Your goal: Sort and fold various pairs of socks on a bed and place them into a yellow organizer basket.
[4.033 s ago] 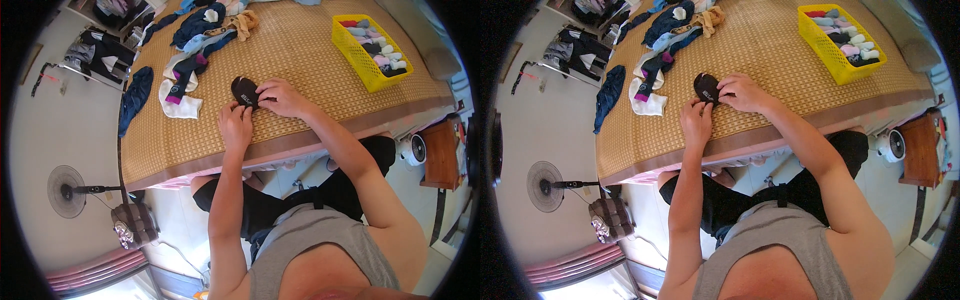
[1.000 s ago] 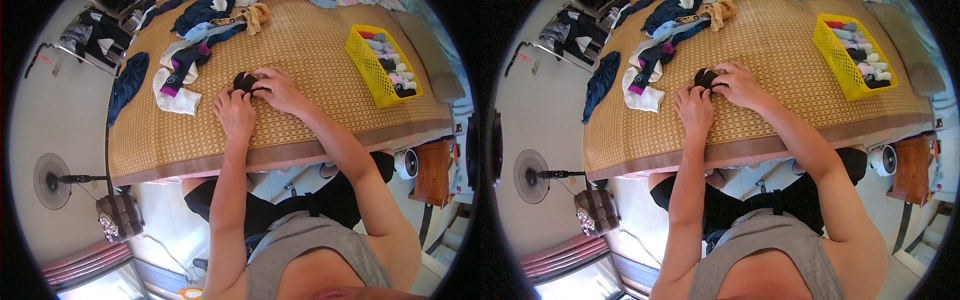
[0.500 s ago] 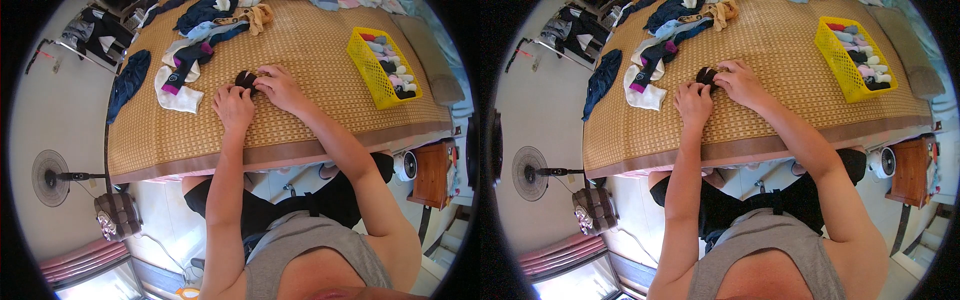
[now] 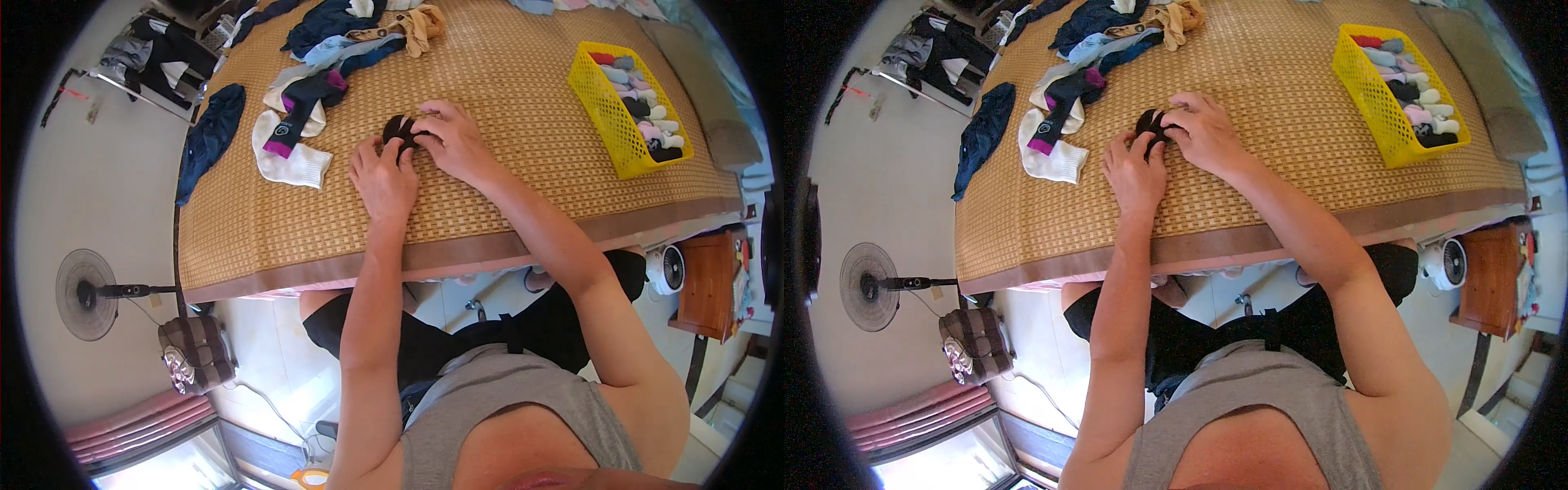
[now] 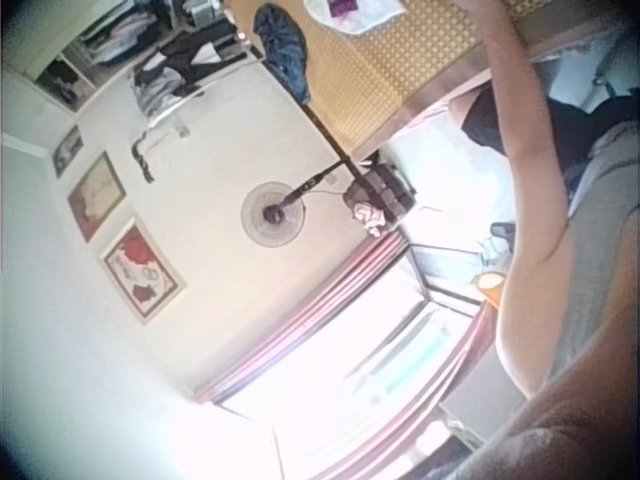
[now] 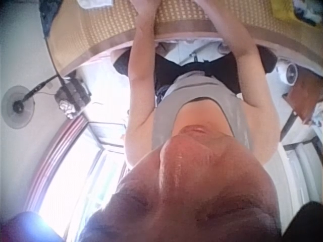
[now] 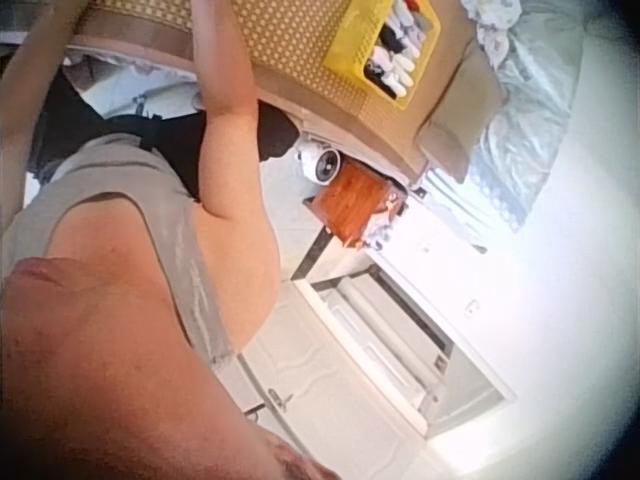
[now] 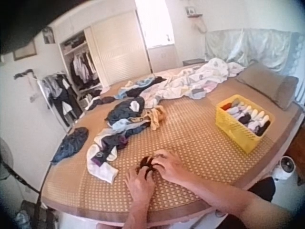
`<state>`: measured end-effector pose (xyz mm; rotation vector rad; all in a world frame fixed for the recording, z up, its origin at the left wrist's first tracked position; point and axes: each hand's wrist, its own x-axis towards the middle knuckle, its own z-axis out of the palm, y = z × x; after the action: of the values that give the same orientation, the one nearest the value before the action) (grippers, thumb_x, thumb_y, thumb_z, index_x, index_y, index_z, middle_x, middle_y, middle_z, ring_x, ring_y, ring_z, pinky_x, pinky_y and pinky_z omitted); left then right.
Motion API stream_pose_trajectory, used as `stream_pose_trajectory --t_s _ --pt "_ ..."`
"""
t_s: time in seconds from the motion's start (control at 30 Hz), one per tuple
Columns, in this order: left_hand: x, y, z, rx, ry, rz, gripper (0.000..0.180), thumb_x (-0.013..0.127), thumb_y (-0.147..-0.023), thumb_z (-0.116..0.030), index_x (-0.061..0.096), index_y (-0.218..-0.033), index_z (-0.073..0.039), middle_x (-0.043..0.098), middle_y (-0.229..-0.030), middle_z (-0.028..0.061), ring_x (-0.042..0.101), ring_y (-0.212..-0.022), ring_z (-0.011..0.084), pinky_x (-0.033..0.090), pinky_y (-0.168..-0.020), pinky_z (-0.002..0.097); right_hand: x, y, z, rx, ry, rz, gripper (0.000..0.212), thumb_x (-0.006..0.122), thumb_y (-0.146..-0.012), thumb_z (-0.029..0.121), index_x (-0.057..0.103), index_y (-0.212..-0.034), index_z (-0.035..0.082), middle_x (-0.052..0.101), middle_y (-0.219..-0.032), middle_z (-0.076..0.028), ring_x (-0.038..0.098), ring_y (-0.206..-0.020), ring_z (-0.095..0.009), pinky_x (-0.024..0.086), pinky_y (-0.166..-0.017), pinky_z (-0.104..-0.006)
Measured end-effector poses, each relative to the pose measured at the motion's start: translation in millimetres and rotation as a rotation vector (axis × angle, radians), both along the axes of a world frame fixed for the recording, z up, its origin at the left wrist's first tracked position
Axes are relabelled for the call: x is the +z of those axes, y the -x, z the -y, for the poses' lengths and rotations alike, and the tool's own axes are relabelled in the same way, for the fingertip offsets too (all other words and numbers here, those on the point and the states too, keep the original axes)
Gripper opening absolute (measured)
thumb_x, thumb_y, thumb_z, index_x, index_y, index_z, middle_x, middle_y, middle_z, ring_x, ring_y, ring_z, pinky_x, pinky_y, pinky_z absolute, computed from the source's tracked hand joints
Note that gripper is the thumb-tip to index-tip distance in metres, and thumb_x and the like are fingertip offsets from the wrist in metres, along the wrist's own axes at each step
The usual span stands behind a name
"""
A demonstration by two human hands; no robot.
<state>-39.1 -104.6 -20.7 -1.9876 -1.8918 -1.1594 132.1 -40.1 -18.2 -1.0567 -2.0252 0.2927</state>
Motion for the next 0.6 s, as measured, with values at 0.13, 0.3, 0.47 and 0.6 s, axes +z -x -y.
stream_pose_trajectory --t_s 0.13,0.3,0.47,0.6 --pt "-2.2 -0.7 -3.8 0.038 0.023 -0.039 0.025 0.082 -0.098 -0.024 0.084 -0.120 -0.012 0.066 -0.135 0.0147 0.058 -0.133 0.0384 0.042 -0.114 0.0570 -1.4 -3.4 1.1 0.027 -0.045 0.077 0.024 0.084 -0.096 0.019 0.084 -0.120 0.020 0.067 -0.142 -0.008 0.058 -0.138 -0.034 0.047 -0.116 -0.0499" --pt "2.6 6.6 -14.3 0.031 0.111 -0.050 0.027 0.079 -0.103 -0.028 0.084 -0.123 -0.012 0.067 -0.137 0.0140 0.057 -0.136 0.0381 0.041 -0.117 0.0570 3.7 2.2 0.9 -0.024 0.036 0.188 0.024 0.081 -0.100 0.026 0.084 -0.121 0.015 0.063 -0.151 -0.009 0.057 -0.141 -0.036 0.044 -0.119 -0.0515" --pt "-4.6 12.2 -17.9 0.030 -0.033 0.067 0.024 0.082 -0.099 -0.024 0.084 -0.118 -0.009 0.068 -0.133 0.0133 0.061 -0.131 0.0369 0.043 -0.112 0.0554 11.0 11.1 -8.4 -0.039 0.035 0.285 0.026 0.078 -0.103 0.030 0.084 -0.123 0.015 0.061 -0.156 -0.010 0.053 -0.145 -0.035 0.041 -0.121 -0.0527" --pt "-0.4 11.0 -15.1 -0.032 -0.035 0.086 0.025 0.084 -0.097 -0.022 0.084 -0.118 -0.009 0.069 -0.129 0.0126 0.062 -0.129 0.0362 0.044 -0.110 0.0543 6.2 14.4 -15.1 -0.065 0.094 0.309 0.024 0.075 -0.105 0.031 0.084 -0.122 0.017 0.058 -0.161 -0.008 0.048 -0.150 -0.035 0.038 -0.121 -0.0547"
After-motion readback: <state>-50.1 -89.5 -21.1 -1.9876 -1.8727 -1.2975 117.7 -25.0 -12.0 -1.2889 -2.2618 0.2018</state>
